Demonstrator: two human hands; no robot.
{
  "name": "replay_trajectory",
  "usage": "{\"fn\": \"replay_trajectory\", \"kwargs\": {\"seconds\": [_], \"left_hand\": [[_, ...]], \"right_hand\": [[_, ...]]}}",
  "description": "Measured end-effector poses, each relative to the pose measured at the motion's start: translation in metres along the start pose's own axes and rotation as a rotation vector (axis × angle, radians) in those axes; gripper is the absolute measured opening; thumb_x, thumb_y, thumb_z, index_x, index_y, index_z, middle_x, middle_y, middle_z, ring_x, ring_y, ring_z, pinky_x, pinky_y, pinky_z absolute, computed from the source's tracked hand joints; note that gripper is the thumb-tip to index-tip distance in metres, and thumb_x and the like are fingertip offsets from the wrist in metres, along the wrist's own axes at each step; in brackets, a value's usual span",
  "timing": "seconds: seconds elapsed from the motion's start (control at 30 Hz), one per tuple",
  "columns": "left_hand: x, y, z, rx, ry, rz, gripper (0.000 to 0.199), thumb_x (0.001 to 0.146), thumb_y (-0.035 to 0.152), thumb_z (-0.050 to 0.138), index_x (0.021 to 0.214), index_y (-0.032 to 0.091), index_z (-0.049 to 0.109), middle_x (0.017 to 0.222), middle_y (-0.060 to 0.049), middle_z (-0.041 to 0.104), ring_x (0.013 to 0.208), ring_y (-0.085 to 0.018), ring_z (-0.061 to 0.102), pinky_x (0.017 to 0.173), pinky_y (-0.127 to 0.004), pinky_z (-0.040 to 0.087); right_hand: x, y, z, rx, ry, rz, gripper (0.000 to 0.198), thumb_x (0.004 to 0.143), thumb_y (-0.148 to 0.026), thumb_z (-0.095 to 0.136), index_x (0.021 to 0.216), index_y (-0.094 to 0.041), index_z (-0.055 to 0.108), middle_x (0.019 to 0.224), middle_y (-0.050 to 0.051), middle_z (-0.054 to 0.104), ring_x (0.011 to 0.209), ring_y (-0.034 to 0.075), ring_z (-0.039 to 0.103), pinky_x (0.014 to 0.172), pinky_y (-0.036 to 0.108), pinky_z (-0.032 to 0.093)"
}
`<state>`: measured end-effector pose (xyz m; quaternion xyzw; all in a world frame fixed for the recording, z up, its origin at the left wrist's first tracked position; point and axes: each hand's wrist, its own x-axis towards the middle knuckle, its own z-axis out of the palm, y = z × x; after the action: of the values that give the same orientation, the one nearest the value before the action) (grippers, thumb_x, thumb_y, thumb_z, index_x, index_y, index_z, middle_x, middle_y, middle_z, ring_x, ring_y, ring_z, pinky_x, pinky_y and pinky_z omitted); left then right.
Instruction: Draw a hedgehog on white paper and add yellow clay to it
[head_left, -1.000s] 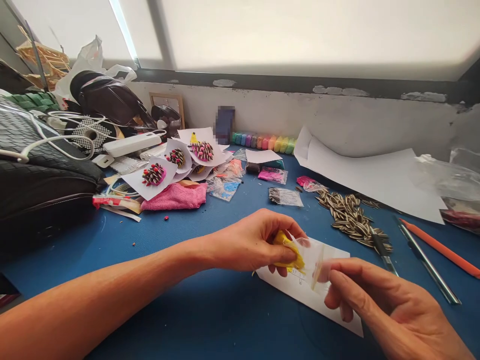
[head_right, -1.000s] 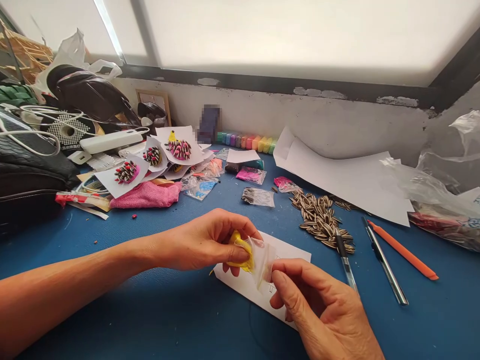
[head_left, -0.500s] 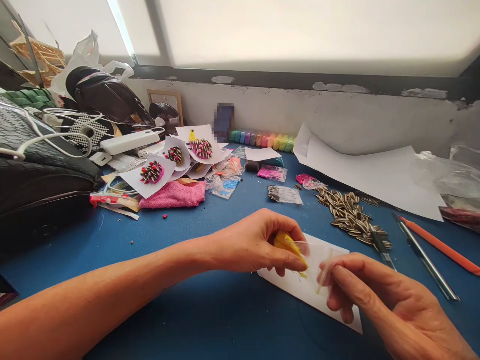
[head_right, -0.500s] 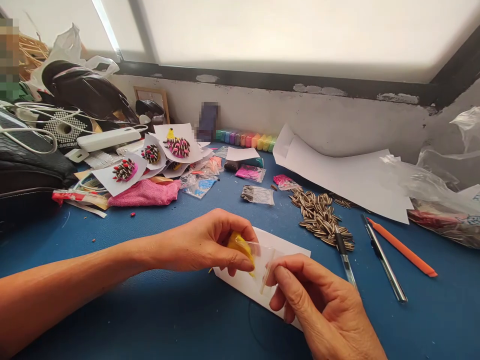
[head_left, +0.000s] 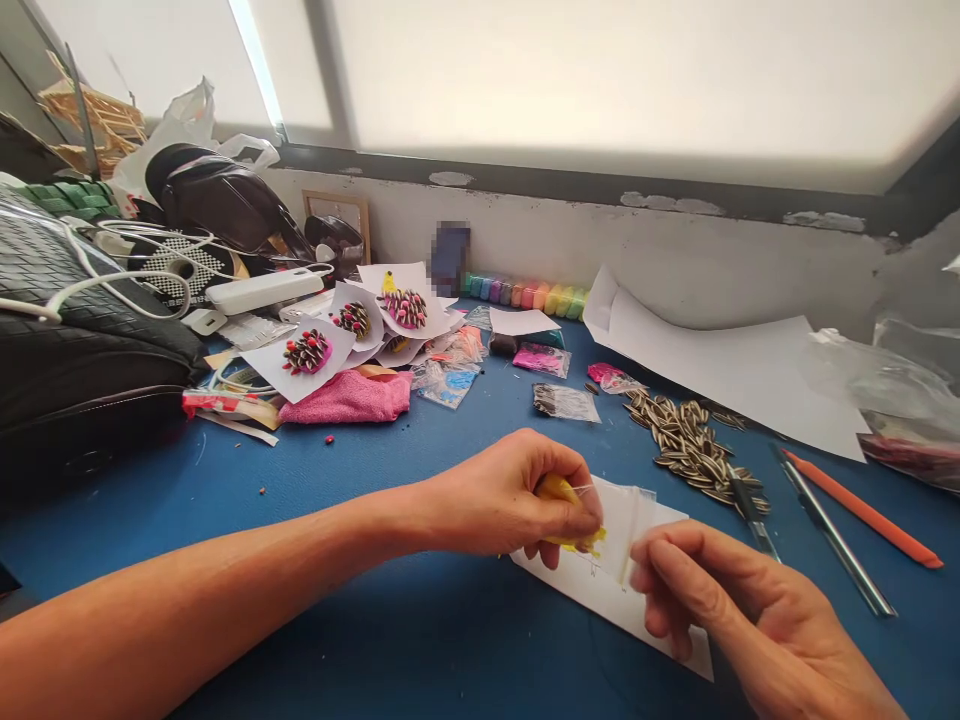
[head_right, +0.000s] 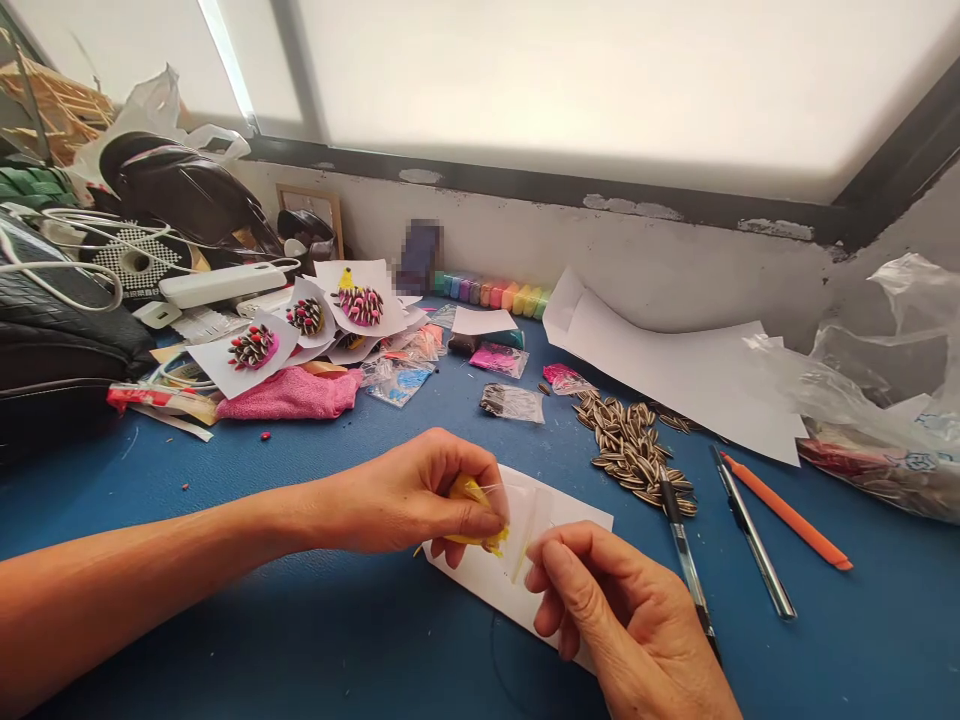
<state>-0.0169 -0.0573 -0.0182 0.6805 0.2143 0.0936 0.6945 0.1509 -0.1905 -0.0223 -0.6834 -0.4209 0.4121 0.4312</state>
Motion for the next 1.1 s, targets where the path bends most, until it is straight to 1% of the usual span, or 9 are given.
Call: {"fn": "replay_trajectory", "kwargs": {"seconds": [0.1, 0.27, 0.37, 0.53, 0.63, 0.77, 0.87, 0.97, 1.1], "left_hand": [[0.001, -0.001, 0.000, 0.008, 0.009, 0.004, 0.011, 0.086, 0.023, 0.062, 0.079, 0.014, 0.062, 0.069, 0.003, 0.059, 0.056, -0.007, 0.058, 0.053, -0.018, 0.045], [0.000, -0.001, 0.001, 0.029, 0.005, 0.014, 0.012, 0.086, 0.025, 0.062, 0.081, 0.014, 0.063, 0.072, 0.002, 0.060, 0.059, -0.008, 0.058, 0.052, -0.017, 0.045], [0.000, -0.001, 0.002, 0.036, 0.000, 0.007, 0.012, 0.087, 0.024, 0.062, 0.083, 0.013, 0.064, 0.074, 0.001, 0.060, 0.060, -0.008, 0.058, 0.053, -0.017, 0.045], [0.000, -0.001, 0.003, 0.036, -0.010, 0.012, 0.008, 0.086, 0.016, 0.058, 0.086, 0.013, 0.066, 0.078, 0.001, 0.061, 0.059, -0.007, 0.056, 0.053, -0.017, 0.045], [0.000, -0.001, 0.005, 0.022, -0.025, 0.024, 0.009, 0.085, 0.012, 0.058, 0.086, 0.012, 0.067, 0.075, 0.001, 0.059, 0.057, -0.006, 0.054, 0.054, -0.016, 0.045], [0.000, -0.001, 0.005, 0.010, -0.028, 0.032, 0.010, 0.085, 0.010, 0.058, 0.087, 0.011, 0.068, 0.075, 0.001, 0.059, 0.057, -0.005, 0.053, 0.053, -0.015, 0.045], [0.000, 0.000, 0.005, 0.004, -0.021, 0.032, 0.011, 0.085, 0.009, 0.058, 0.086, 0.011, 0.068, 0.074, 0.001, 0.059, 0.057, -0.005, 0.052, 0.052, -0.014, 0.046], [0.000, -0.001, 0.005, 0.011, -0.025, 0.038, 0.011, 0.085, 0.008, 0.057, 0.087, 0.011, 0.068, 0.074, 0.001, 0.060, 0.058, -0.005, 0.053, 0.053, -0.015, 0.047], [0.000, -0.003, 0.006, 0.033, -0.042, 0.040, 0.011, 0.086, 0.010, 0.058, 0.089, 0.011, 0.068, 0.076, 0.001, 0.060, 0.058, -0.006, 0.054, 0.054, -0.016, 0.047]], "right_hand": [[0.005, 0.003, -0.005, -0.083, -0.072, -0.040, 0.041, 0.081, -0.063, 0.060, 0.074, -0.023, 0.071, 0.064, 0.003, 0.066, 0.057, 0.015, 0.059, 0.053, 0.021, 0.053], [0.006, 0.005, -0.008, -0.149, -0.048, -0.050, 0.036, 0.077, -0.060, 0.067, 0.079, -0.024, 0.071, 0.061, 0.002, 0.066, 0.058, 0.016, 0.064, 0.053, 0.020, 0.055], [0.004, 0.007, -0.008, -0.144, -0.068, -0.067, 0.035, 0.080, -0.059, 0.064, 0.078, -0.024, 0.070, 0.062, 0.001, 0.065, 0.058, 0.015, 0.063, 0.054, 0.019, 0.054], [0.004, 0.013, -0.011, -0.092, -0.067, -0.045, 0.036, 0.080, -0.057, 0.066, 0.092, -0.023, 0.070, 0.070, 0.002, 0.067, 0.061, 0.016, 0.065, 0.056, 0.022, 0.056], [0.004, 0.013, -0.011, -0.121, -0.076, -0.040, 0.034, 0.081, -0.057, 0.065, 0.085, -0.023, 0.070, 0.064, 0.002, 0.065, 0.060, 0.016, 0.064, 0.055, 0.021, 0.055], [0.004, 0.008, -0.011, -0.162, -0.048, -0.094, 0.034, 0.079, -0.057, 0.066, 0.072, -0.024, 0.069, 0.064, 0.001, 0.066, 0.059, 0.014, 0.063, 0.054, 0.018, 0.054], [0.003, 0.006, -0.010, -0.182, -0.021, -0.100, 0.033, 0.077, -0.057, 0.067, 0.073, -0.025, 0.070, 0.060, 0.001, 0.065, 0.055, 0.014, 0.062, 0.053, 0.017, 0.054], [0.004, 0.005, -0.007, -0.174, 0.007, -0.088, 0.032, 0.076, -0.057, 0.068, 0.076, -0.025, 0.072, 0.061, 0.000, 0.065, 0.055, 0.013, 0.062, 0.053, 0.017, 0.053], [0.002, 0.004, -0.006, -0.163, -0.036, -0.102, 0.031, 0.079, -0.054, 0.067, 0.072, -0.024, 0.070, 0.062, 0.000, 0.065, 0.058, 0.013, 0.062, 0.054, 0.017, 0.052]]}}
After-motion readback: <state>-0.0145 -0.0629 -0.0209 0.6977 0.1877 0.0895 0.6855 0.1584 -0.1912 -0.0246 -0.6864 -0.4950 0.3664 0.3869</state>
